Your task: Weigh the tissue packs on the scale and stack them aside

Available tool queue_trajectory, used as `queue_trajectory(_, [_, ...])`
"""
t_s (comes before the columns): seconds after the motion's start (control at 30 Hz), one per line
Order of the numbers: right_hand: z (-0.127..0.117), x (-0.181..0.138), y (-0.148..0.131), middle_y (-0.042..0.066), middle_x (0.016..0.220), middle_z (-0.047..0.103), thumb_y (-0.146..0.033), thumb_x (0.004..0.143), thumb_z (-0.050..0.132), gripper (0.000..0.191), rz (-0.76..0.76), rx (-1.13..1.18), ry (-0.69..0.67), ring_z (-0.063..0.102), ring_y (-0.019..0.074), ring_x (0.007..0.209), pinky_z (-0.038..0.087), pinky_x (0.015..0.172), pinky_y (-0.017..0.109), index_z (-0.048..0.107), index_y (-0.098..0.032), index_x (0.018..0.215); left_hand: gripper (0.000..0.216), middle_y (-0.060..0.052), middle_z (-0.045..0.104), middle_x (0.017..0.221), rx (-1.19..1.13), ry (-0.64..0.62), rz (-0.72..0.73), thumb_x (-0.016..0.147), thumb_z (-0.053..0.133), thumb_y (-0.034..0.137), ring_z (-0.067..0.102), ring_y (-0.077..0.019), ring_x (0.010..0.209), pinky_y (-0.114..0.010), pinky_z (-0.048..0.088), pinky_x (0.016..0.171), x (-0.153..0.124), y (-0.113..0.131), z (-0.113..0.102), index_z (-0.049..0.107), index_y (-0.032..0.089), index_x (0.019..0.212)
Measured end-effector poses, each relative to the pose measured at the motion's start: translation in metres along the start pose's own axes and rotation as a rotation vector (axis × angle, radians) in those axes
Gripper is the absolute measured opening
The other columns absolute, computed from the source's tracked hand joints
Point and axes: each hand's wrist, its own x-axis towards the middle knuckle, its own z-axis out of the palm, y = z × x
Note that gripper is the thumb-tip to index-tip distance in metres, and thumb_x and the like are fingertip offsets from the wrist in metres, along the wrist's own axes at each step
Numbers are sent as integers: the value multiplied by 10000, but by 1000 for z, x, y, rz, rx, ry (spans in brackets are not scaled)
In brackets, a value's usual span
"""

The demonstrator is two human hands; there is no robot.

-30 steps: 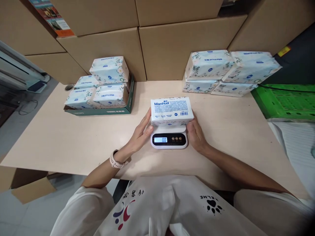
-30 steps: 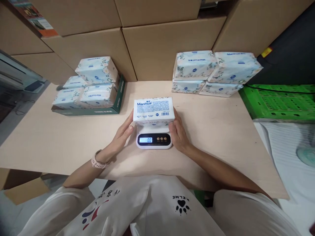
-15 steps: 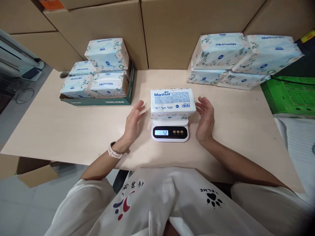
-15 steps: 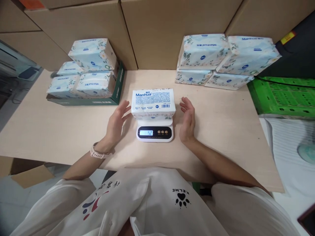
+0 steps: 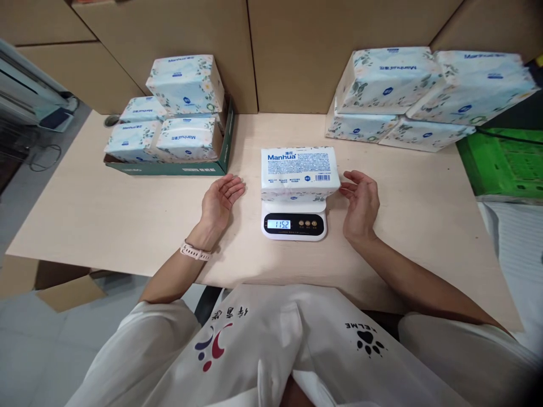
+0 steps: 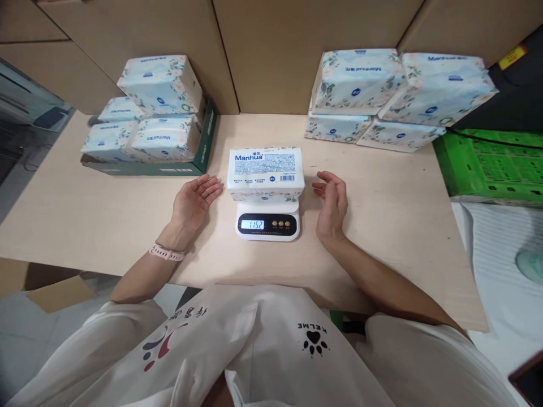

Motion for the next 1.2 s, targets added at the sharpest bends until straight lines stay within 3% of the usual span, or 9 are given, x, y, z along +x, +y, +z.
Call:
queue_trajectory(0.2, [0, -3, -1, 41, 1304, 743, -579, 1020, 595, 340, -11, 13, -26, 714, 175, 1034, 580, 994, 404, 704, -295, 1173, 205, -97, 787, 1037, 4, -11, 8, 863, 677, 338, 768, -204, 963, -410, 580, 1100, 2, -3, -4, 716, 186, 994])
queue_trajectory(0.5, [1, -2, -1, 58, 1262, 764, -609, 1014, 594, 403, 25, 18, -11, 722, 173, 1008, 587, 987, 409, 701, -254, 1172, 185, -97, 803, 1039, 16, -37, 14, 878, 665, 319, 766, -205, 969, -408, 577, 1110, -1, -3, -3, 746, 180, 970])
queue_trajectory(0.73, [0, -4, -3, 56, 1236, 774, -620, 1013, 588, 432, 32, -7, -26, 724, 177, 1010, 584, 993, 415, 718, -237, 1166, 244, -102, 806, 1167, 132, -141, 85, 912, 654, 379, 730, -238, 1202, -405, 507, 1183, -12, -3, 3, 779, 201, 1024])
queue_trajectory(1.03, [-1, -3, 1, 69, 1179, 780, -554, 1037, 581, 345, -19, 8, -25, 700, 213, 991, 567, 994, 448, 724, -244, 983, 257, -108, 803, 1153, 138, -150, 89, 903, 658, 396, 727, -249, 1194, -405, 509, 1158, -12, -4, 2, 786, 200, 1008])
queue_trajectory(1.2, [-1, -3, 1, 52, 1194, 764, -521, 1055, 539, 349, -23, -5, -33, 709, 181, 1003, 571, 993, 409, 685, -231, 926, 247, -92, 806, 1160, 137, -159, 91, 905, 662, 399, 724, -242, 1188, -398, 511, 1169, -13, -4, 2, 797, 210, 989])
